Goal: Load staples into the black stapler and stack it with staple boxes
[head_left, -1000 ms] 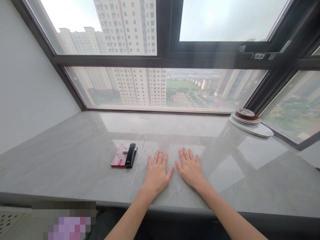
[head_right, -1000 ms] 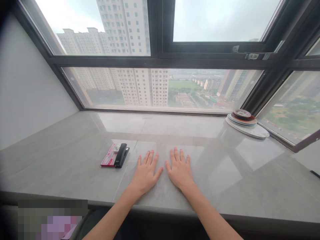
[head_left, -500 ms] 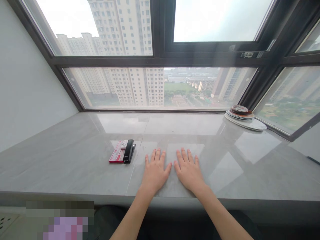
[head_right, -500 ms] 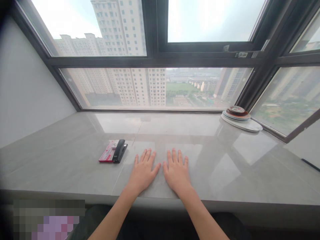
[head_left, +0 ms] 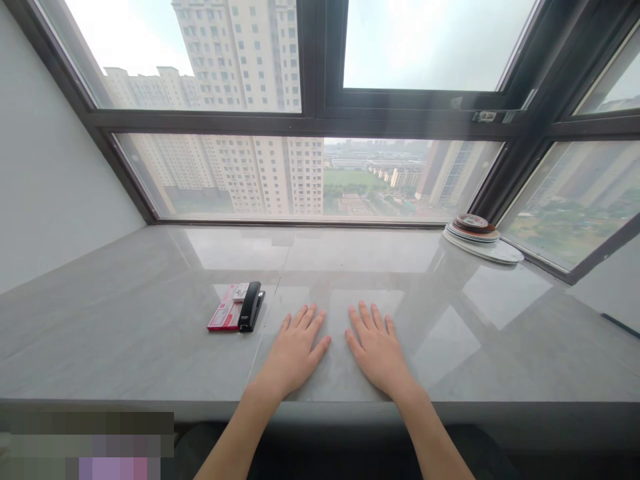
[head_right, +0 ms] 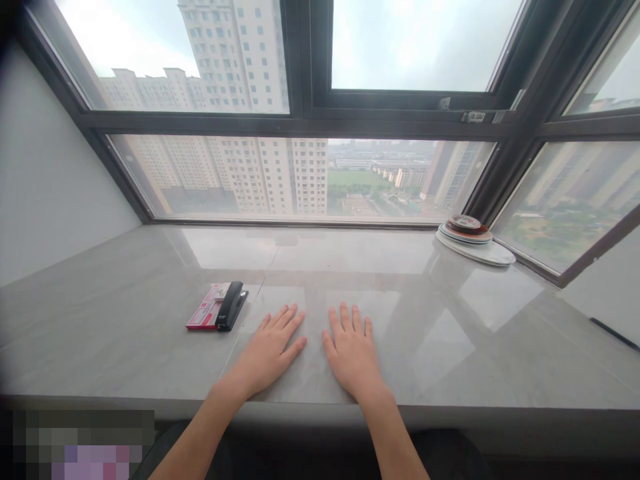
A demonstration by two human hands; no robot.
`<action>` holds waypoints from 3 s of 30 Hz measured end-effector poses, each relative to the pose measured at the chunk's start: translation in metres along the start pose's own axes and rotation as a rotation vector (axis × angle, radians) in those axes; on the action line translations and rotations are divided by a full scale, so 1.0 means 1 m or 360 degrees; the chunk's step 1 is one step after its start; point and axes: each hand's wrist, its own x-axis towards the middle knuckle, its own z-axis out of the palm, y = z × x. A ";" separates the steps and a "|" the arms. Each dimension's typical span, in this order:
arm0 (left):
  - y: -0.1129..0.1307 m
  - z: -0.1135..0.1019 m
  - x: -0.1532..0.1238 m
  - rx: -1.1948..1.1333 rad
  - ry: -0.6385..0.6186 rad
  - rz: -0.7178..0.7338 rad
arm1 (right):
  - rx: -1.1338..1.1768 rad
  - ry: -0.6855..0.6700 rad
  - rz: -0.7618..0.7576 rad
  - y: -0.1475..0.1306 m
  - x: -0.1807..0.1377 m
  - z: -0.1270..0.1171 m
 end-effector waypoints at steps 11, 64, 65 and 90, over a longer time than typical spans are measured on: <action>0.001 -0.002 -0.012 -0.0013 0.0095 -0.0049 | 0.0011 -0.0019 0.0014 -0.001 -0.001 0.002; -0.002 -0.020 -0.019 -0.0312 0.0575 -0.0321 | 0.0735 -0.0026 -0.0609 -0.064 0.078 -0.039; 0.000 -0.017 -0.019 -0.0257 0.0541 -0.0281 | 0.0787 0.0030 -0.0581 -0.063 0.073 -0.036; -0.003 0.006 -0.014 -0.0193 0.0321 -0.0245 | 0.2233 0.0251 0.0614 0.033 0.052 -0.013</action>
